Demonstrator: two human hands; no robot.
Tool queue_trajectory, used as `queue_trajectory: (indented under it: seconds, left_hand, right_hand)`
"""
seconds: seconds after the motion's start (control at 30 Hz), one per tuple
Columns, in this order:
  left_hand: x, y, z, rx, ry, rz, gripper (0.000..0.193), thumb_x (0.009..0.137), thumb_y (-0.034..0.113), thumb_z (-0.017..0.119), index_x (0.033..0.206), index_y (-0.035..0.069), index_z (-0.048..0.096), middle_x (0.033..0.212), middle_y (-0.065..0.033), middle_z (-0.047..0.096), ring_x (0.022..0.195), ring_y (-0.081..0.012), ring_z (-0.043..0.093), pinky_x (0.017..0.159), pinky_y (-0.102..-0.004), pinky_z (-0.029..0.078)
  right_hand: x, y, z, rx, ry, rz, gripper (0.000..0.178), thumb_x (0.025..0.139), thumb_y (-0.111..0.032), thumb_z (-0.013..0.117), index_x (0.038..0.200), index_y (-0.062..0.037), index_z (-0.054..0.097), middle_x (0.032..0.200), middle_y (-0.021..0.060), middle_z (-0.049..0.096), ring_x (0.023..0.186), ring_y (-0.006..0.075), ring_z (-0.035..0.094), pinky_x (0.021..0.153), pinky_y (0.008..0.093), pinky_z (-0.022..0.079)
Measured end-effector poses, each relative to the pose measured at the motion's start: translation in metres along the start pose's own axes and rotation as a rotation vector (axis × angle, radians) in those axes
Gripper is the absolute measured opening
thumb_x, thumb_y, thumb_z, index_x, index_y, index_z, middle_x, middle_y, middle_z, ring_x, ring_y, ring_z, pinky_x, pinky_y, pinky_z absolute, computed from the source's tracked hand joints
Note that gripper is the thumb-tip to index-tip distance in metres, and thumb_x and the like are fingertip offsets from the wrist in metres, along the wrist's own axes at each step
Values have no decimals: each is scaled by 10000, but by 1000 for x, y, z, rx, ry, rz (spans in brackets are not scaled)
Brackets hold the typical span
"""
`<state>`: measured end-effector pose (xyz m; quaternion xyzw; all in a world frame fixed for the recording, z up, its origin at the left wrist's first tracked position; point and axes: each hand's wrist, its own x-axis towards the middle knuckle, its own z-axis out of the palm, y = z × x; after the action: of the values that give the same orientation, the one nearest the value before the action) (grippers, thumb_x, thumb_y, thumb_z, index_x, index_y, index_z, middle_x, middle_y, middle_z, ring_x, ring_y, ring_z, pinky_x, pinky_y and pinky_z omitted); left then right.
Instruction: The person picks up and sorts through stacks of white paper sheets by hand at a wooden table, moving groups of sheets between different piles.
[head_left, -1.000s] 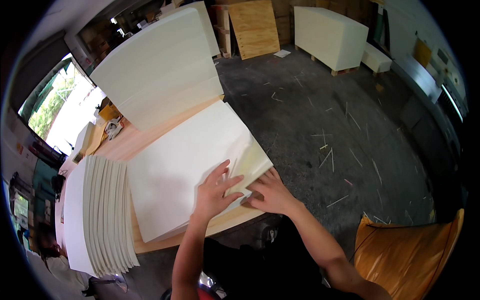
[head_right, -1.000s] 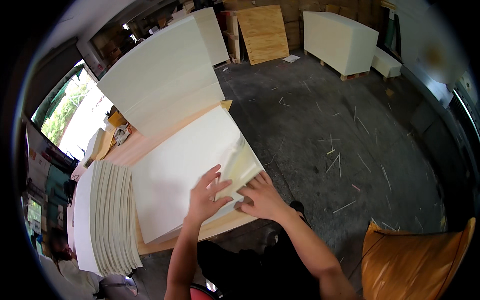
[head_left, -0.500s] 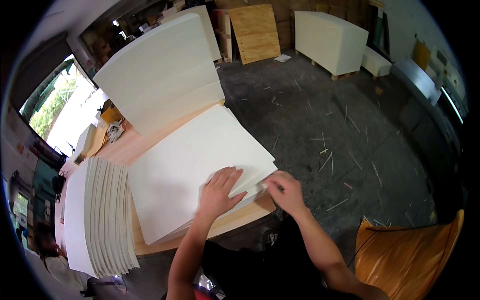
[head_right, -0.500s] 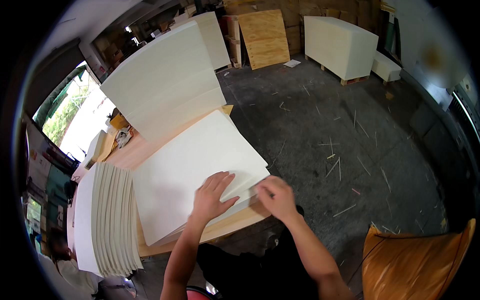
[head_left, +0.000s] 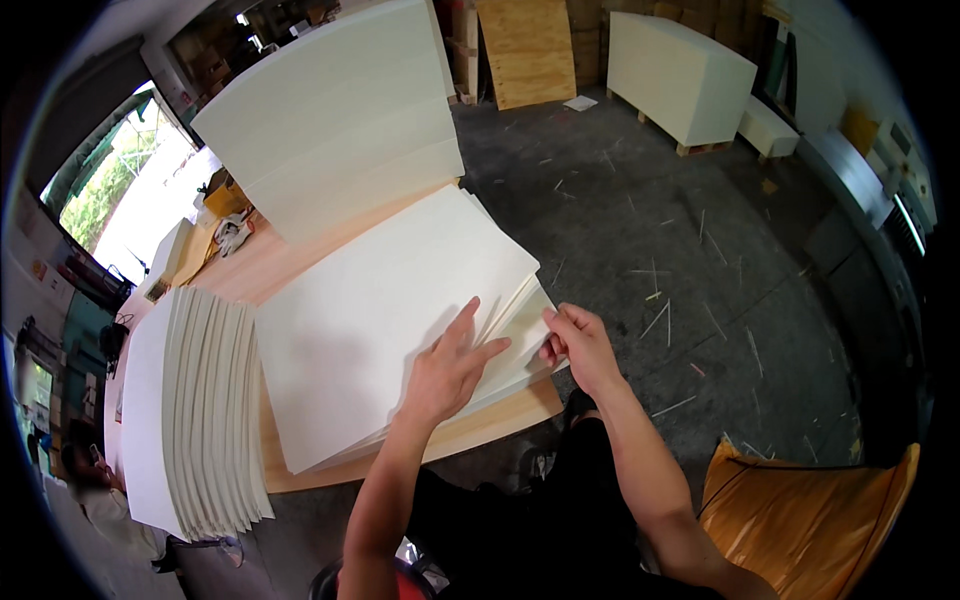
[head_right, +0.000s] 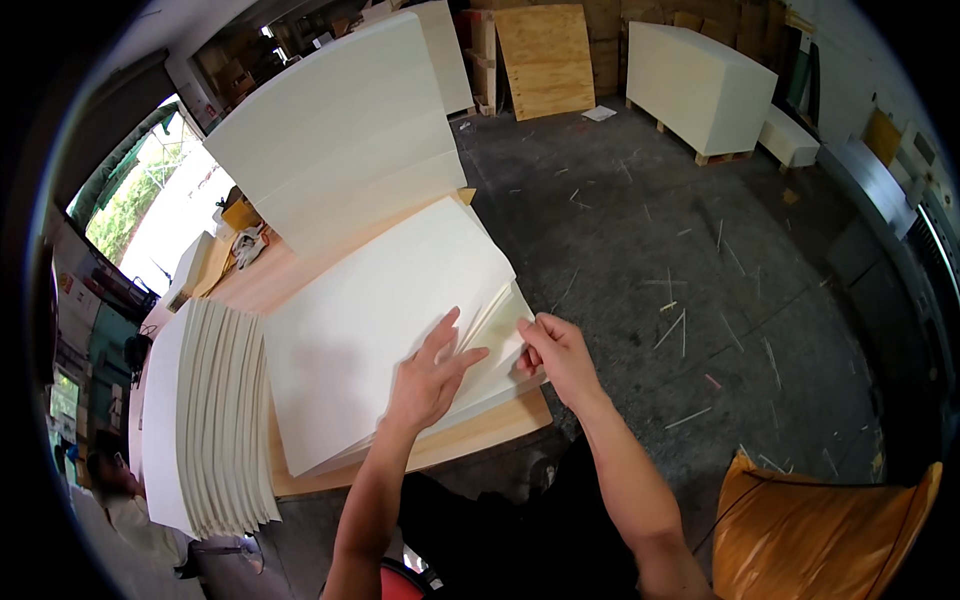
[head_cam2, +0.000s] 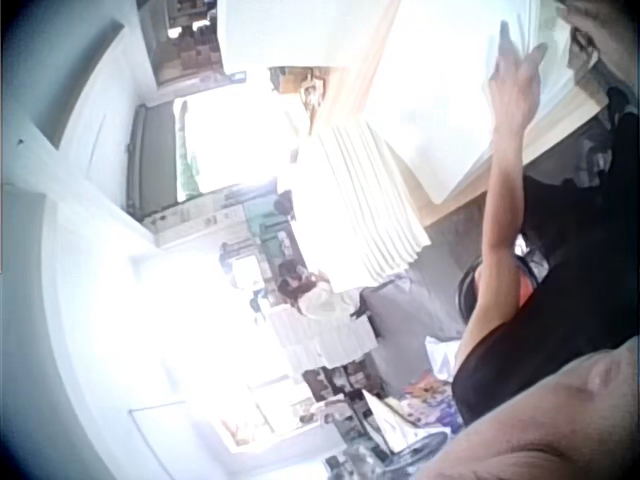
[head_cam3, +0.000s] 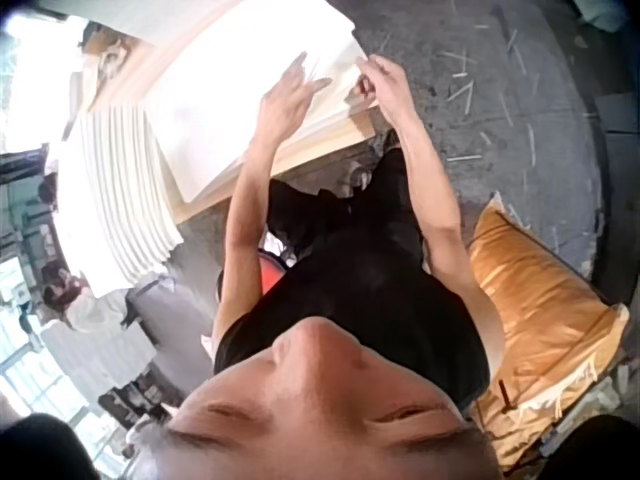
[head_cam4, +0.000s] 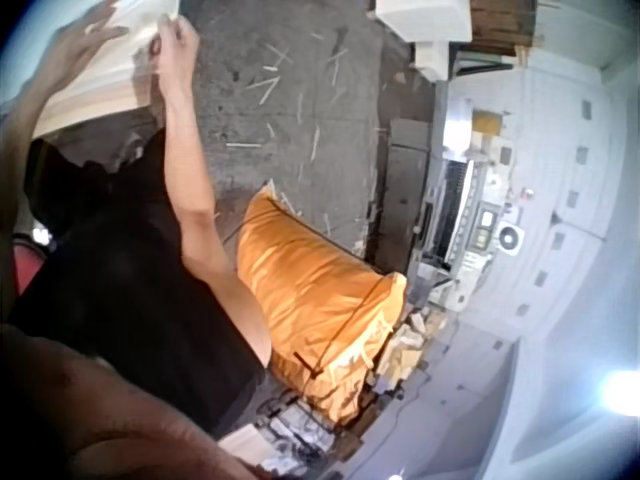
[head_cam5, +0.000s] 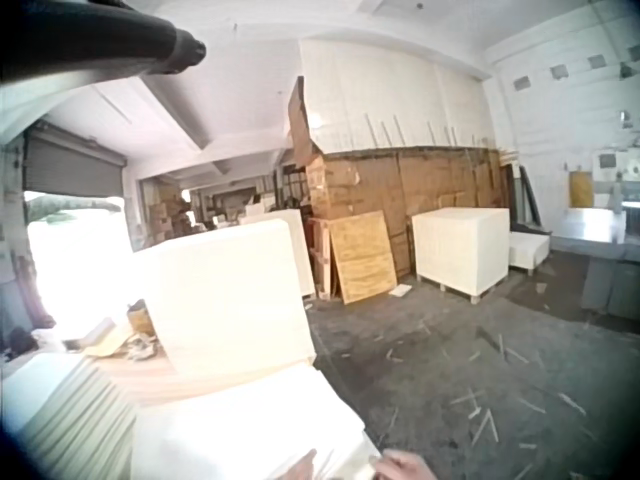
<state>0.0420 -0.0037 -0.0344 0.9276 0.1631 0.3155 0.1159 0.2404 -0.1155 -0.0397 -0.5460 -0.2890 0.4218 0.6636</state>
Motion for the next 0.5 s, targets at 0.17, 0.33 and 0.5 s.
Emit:
queue_trajectory:
  seconds: [0.17,0.33,0.5]
  left_hand:
    - [-1,-7,3,-105,-1,-64,368,786,107,753,1102,293,772,1482,-133,507,1063,-309,685,800,-365,597]
    - [3,0,-5,-135,15,-29,459,685,330,876,1129,305,765,1484,-107,510,1079,-301,675,791,-372,602]
    - [5,2,-5,-117,2,-49,568,610,429,908,1146,313,762,1476,-94,521,1079,-297,674,801,-383,606]
  right_hand:
    - [1,-4,12,-633,132,-221,435,1003,-320,604,662,-65,518,577,-2,512,576,102,548,519,268,417]
    - [8,-12,3,148,-89,93,399,997,-287,615,655,-99,532,572,-9,509,555,122,569,507,281,395]
    - [8,-11,4,205,-104,99,396,994,-276,626,649,-113,520,574,-14,508,564,117,580,518,261,391]
